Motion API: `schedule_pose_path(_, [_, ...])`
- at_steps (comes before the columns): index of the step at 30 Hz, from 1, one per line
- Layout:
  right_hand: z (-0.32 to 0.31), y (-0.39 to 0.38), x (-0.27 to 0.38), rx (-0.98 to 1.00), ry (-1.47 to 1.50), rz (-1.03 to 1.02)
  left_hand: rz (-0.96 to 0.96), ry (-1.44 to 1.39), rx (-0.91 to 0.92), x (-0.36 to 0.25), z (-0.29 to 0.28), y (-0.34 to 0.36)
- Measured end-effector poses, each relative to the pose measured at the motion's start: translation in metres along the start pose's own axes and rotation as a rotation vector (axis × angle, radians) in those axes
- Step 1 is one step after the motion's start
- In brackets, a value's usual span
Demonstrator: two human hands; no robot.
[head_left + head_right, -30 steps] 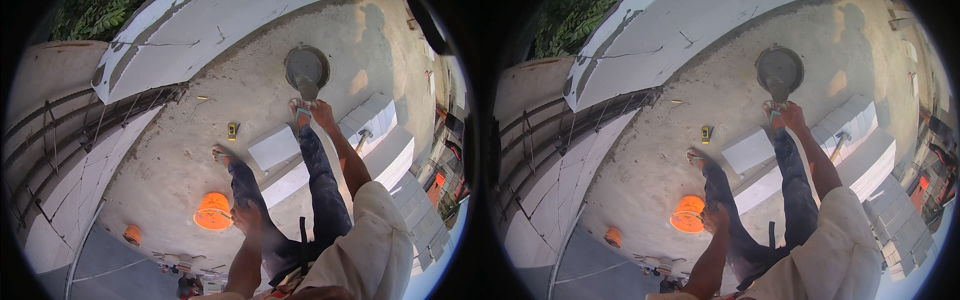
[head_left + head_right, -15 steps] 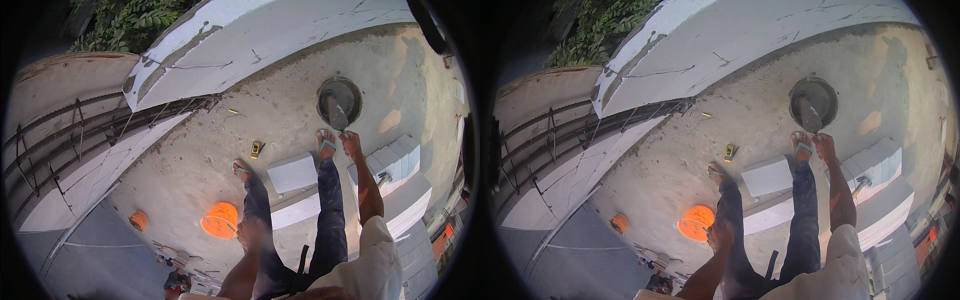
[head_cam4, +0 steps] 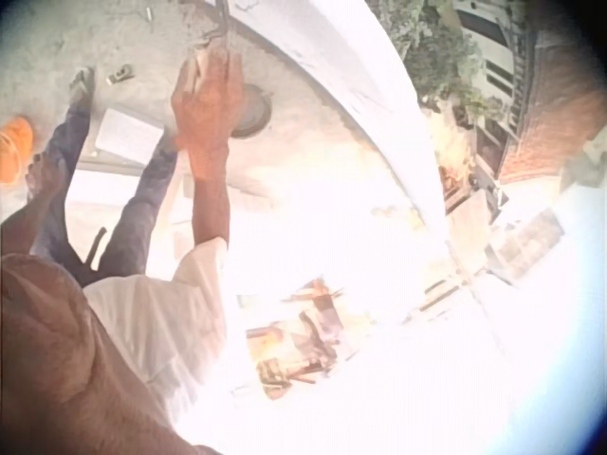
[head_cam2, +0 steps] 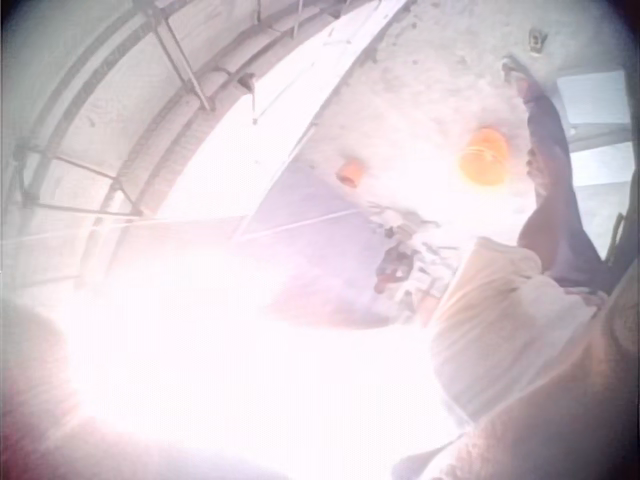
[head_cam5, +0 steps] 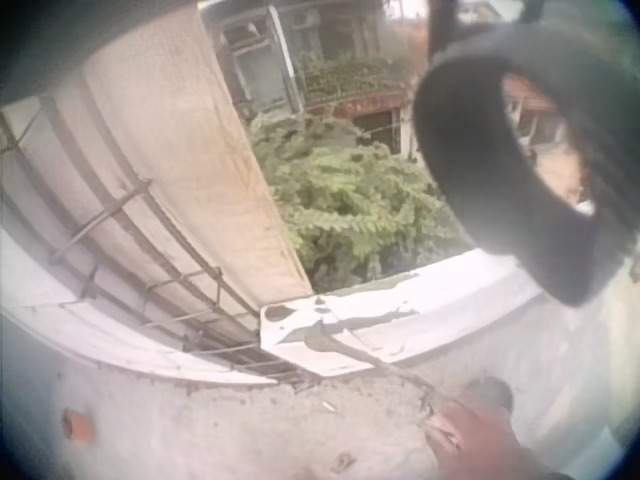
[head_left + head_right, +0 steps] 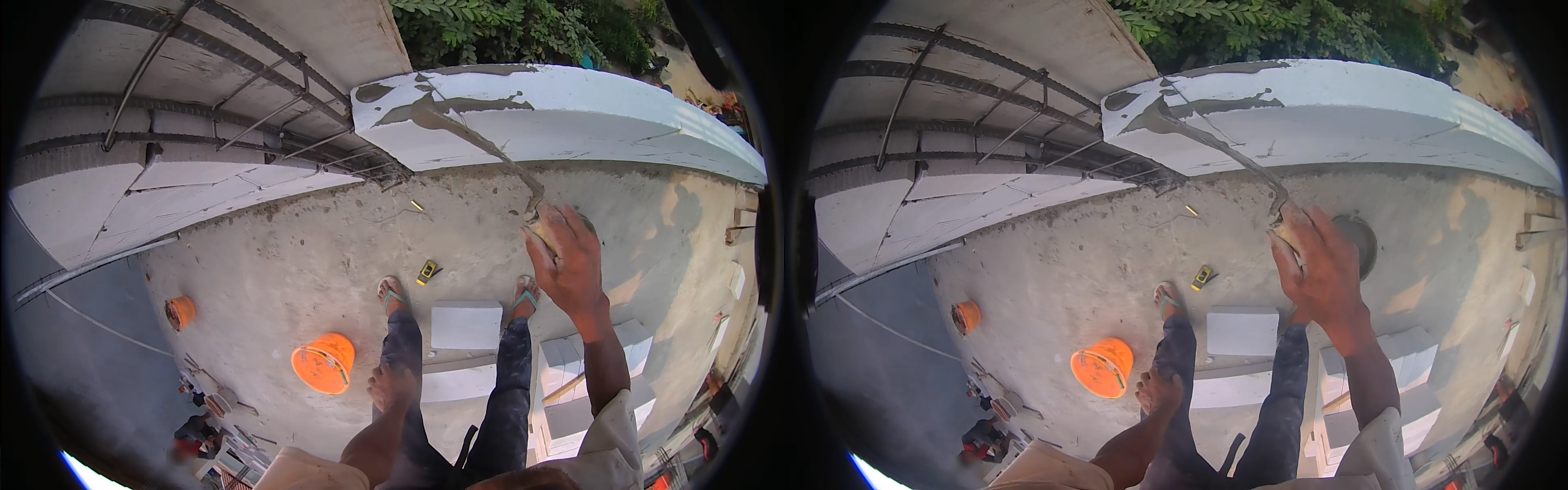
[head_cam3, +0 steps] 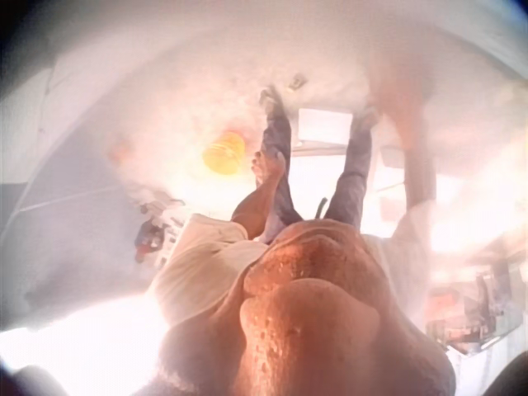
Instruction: The person applies cement mortar to a curved wall using a trowel, then places white rectangular tiles onto the mortar. They use a hammer to tap the tiles into position and a tape measure to check alignment. The process is repeated for multiple tiles along the wall.
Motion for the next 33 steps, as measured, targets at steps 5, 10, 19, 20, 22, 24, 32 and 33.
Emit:
schedule_pose_path(5, [0.041, 0.078, 0.036, -0.021, -0.514, -0.359, -0.026, -0.031, 0.010, 0.012, 0.004, 0.003])
schedule_pose_path(10, [0.019, 0.077, 0.021, 0.044, -0.788, -0.347, -0.038, -0.069, 0.010, 0.021, 0.008, 0.005])
schedule_pose_path(19, [0.071, -0.005, 0.004, -0.140, -0.525, 0.161, -0.011, -0.065, -0.017, 0.018, 0.000, 0.007])
schedule_pose_path(20, [0.089, -0.019, 0.007, -0.144, -0.498, 0.141, 0.015, -0.061, -0.013, 0.015, -0.001, 0.011])
schedule_pose_path(22, [0.128, -0.042, 0.033, -0.084, -0.362, 0.122, 0.003, -0.052, -0.012, 0.019, -0.001, 0.010])
schedule_pose_path(24, [0.138, -0.067, 0.051, 0.001, -0.233, 0.148, 0.008, -0.035, -0.010, 0.018, -0.001, 0.012])
schedule_pose_path(32, [0.093, -0.241, -0.025, 0.100, 0.123, 0.679, 0.064, -0.012, -0.049, 0.012, 0.009, 0.008])
schedule_pose_path(33, [0.083, -0.263, -0.049, 0.092, 0.048, 0.741, 0.072, -0.008, -0.062, 0.011, 0.014, 0.007])
Point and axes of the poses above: each hand's wrist, its own y-axis towards the middle knuckle, its own z-axis out of the palm, x = y × z, the point moved 2 cm from there along y, towards the middle knuckle, and after that the axes turned 14 degrees about -x, right-handed, at the moved point
